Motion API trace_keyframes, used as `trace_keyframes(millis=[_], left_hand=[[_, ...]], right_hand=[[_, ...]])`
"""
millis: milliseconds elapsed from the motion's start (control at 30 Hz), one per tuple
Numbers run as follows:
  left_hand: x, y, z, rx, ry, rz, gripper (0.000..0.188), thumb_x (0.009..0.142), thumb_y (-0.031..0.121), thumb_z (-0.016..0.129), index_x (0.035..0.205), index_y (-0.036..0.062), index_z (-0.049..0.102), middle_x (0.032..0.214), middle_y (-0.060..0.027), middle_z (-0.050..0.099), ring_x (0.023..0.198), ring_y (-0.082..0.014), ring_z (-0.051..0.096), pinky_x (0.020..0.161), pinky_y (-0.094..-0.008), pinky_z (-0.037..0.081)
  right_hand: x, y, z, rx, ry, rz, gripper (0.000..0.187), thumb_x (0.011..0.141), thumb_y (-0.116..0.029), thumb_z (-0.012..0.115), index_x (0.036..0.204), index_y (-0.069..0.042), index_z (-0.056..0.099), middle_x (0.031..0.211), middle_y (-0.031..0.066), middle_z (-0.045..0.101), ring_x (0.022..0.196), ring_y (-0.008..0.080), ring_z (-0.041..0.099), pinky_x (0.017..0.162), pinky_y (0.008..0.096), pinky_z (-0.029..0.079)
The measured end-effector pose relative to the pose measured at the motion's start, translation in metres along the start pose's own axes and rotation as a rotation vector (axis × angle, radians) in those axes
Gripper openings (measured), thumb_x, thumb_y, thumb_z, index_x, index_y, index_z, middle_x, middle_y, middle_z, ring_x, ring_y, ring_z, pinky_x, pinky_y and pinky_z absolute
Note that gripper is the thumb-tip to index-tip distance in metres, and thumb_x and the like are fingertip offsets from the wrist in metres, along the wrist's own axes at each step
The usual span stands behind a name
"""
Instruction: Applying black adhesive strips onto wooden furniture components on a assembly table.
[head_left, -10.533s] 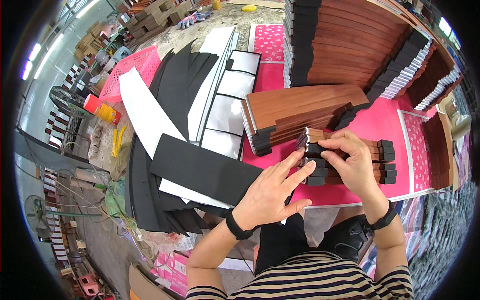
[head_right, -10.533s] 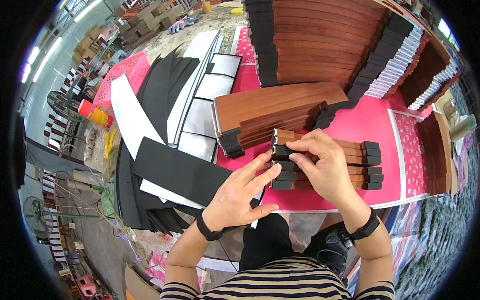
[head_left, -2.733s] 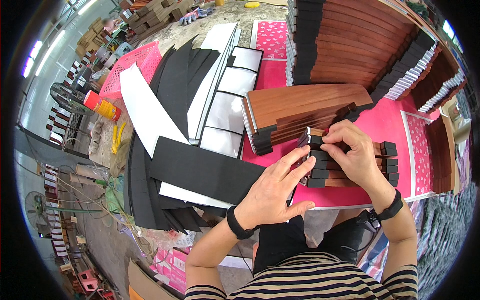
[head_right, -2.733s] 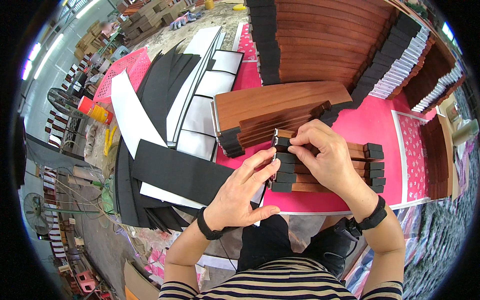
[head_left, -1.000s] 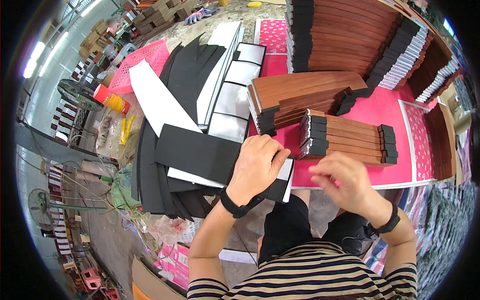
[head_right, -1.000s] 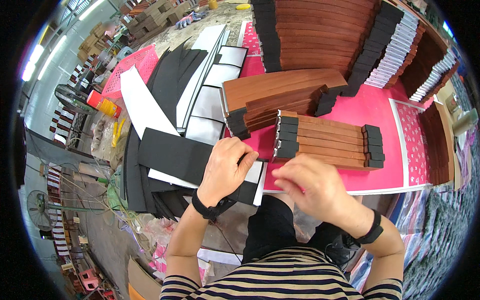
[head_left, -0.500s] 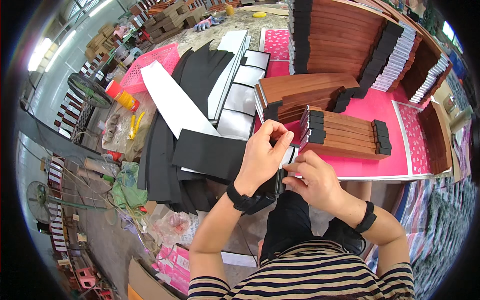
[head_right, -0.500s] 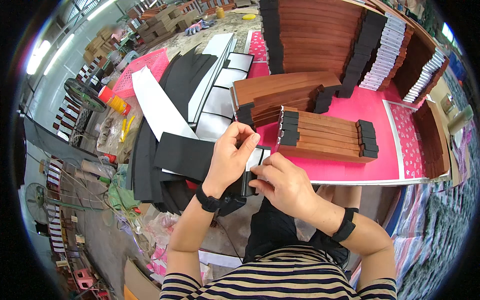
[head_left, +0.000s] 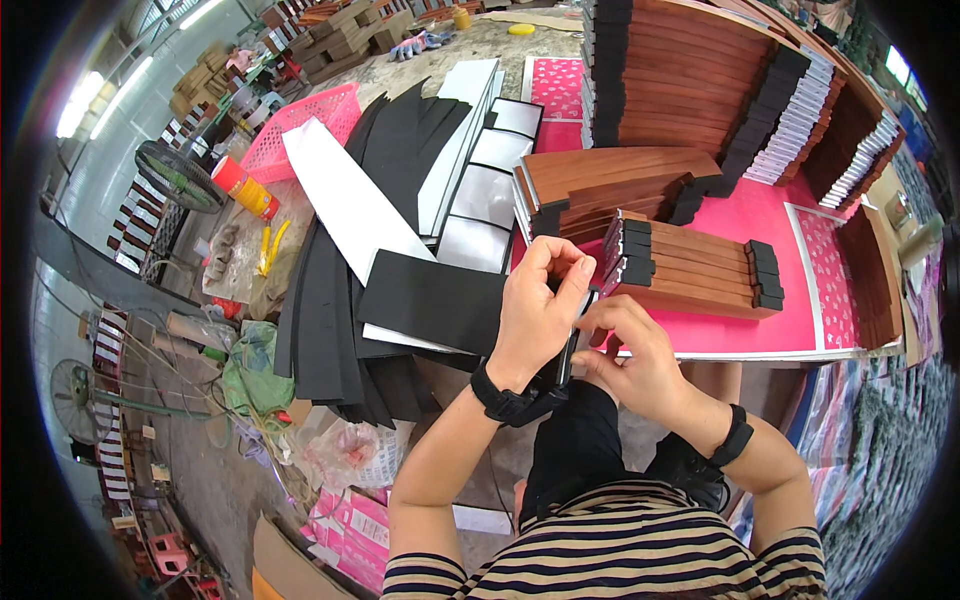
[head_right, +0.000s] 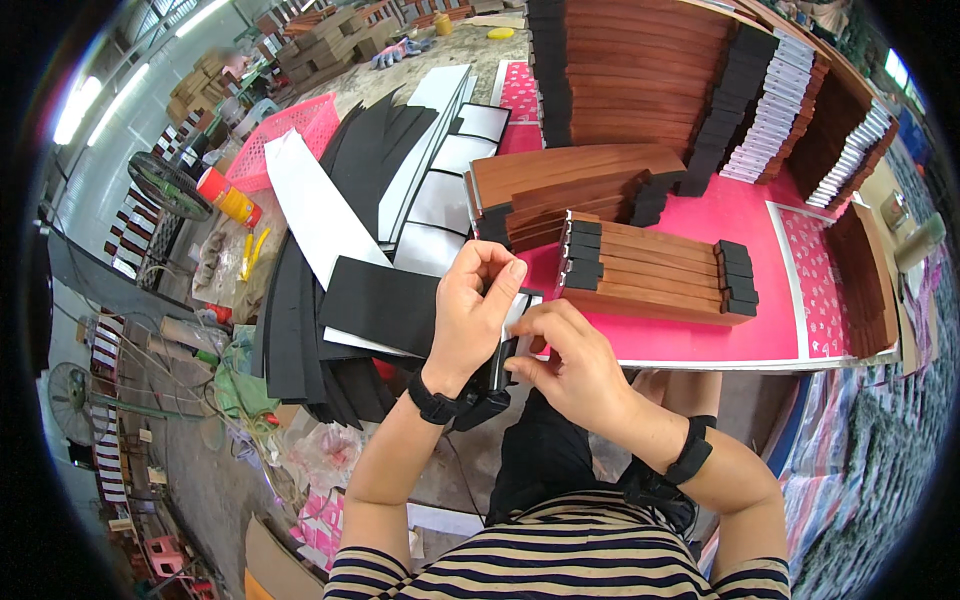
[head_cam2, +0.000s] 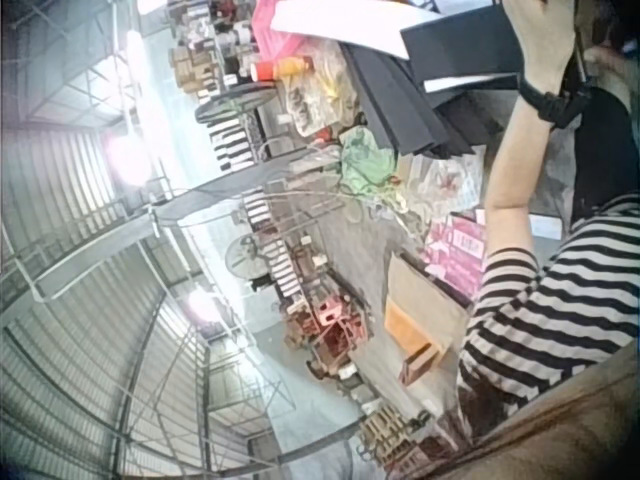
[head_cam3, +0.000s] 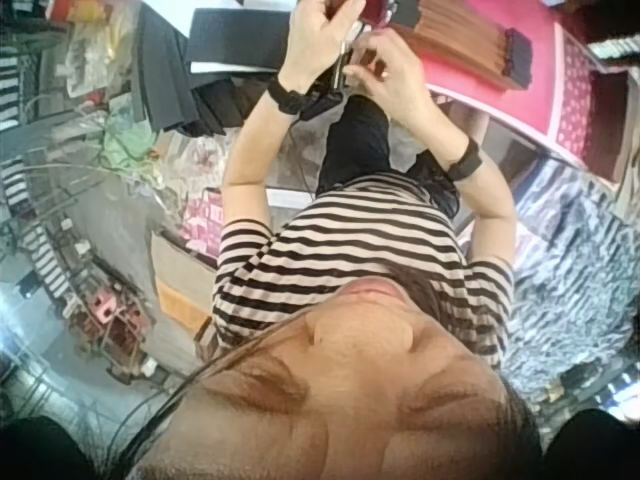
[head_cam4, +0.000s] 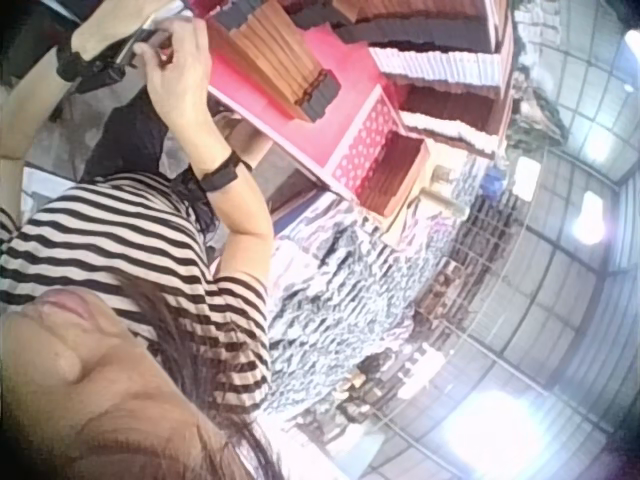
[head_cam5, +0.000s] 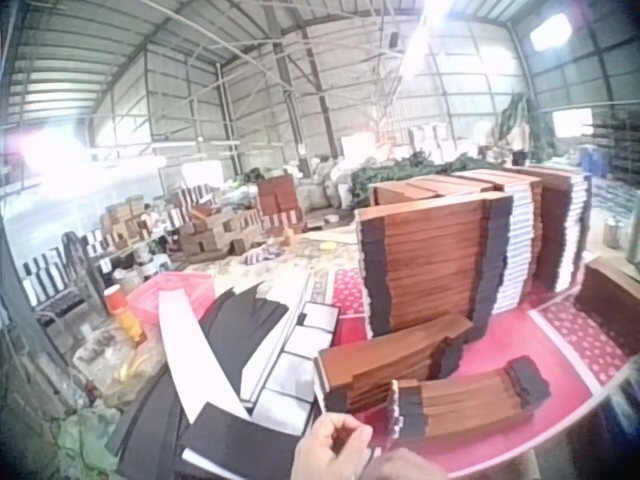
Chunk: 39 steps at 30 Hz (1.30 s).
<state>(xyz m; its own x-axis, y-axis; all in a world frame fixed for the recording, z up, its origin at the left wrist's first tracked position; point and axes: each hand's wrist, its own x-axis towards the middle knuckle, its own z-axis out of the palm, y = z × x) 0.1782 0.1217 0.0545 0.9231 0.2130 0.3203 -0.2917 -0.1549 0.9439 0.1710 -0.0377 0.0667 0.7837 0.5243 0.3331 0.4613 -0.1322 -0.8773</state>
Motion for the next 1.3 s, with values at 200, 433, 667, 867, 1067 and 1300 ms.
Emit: trace_keyframes(millis=[200,433,667,867,1067,1300], left_hand=[[0.003,0.002,0.007,-0.115,0.096,-0.02,0.011,0.097,0.011,0.064,0.098,0.0032,0.057,0.083,0.0021,0.058,0.073,-0.0029,0.051,0.064,-0.0199,0.043],[0.0,-0.001,0.006,-0.014,0.05,-0.011,0.011,0.096,0.011,0.065,0.097,0.0025,0.058,0.082,0.0014,0.059,0.073,-0.0042,0.052,0.065,-0.0213,0.044],[0.009,-0.016,-0.013,0.714,-0.077,0.346,0.016,0.089,0.012,0.069,0.1,0.0014,0.063,0.089,-0.0117,0.066,0.084,-0.0287,0.064,0.077,-0.0365,0.05],[0.023,-0.015,-0.005,0.542,-0.208,0.366,0.04,0.094,0.021,0.065,0.126,-0.0008,0.057,0.122,-0.021,0.059,0.11,-0.039,0.059,0.094,-0.0417,0.049],[0.03,-0.013,0.009,0.559,-0.387,0.327,0.065,0.098,0.044,0.056,0.143,-0.0003,0.042,0.142,-0.0261,0.044,0.128,-0.0432,0.047,0.107,-0.0449,0.04],[0.027,-0.01,0.01,0.578,-0.469,0.327,0.065,0.091,0.039,0.064,0.142,0.0018,0.047,0.147,-0.0262,0.041,0.132,-0.0425,0.044,0.108,-0.0466,0.037]], right_hand=[[-0.002,0.014,0.005,-0.098,0.032,-0.192,0.019,0.078,0.002,0.077,0.092,-0.001,0.064,0.101,0.0087,0.062,0.082,0.0223,0.066,0.067,0.0317,0.057],[-0.002,0.017,-0.004,-0.095,-0.037,-0.118,0.021,0.078,0.001,0.078,0.091,-0.002,0.062,0.098,0.0098,0.063,0.079,0.0234,0.066,0.063,0.0323,0.057],[0.011,0.02,-0.052,0.006,0.246,-0.092,0.031,0.085,0.004,0.073,0.109,-0.001,0.053,0.094,0.0064,0.062,0.08,0.0114,0.063,0.068,0.0256,0.052],[0.052,0.03,-0.103,-0.244,0.232,-0.078,0.026,0.089,0.004,0.063,0.114,0.002,0.061,0.095,0.0082,0.063,0.078,0.0141,0.061,0.07,0.026,0.05],[0.078,0.046,-0.115,-0.4,0.092,-0.319,0.033,0.085,0.009,0.064,0.115,-0.003,0.067,0.11,0.0113,0.061,0.092,0.0238,0.062,0.076,0.0319,0.051],[0.086,0.069,-0.108,-0.392,0.074,-0.225,0.036,0.08,0.002,0.073,0.115,-0.003,0.067,0.097,0.0119,0.061,0.087,0.0277,0.062,0.076,0.0351,0.053]])
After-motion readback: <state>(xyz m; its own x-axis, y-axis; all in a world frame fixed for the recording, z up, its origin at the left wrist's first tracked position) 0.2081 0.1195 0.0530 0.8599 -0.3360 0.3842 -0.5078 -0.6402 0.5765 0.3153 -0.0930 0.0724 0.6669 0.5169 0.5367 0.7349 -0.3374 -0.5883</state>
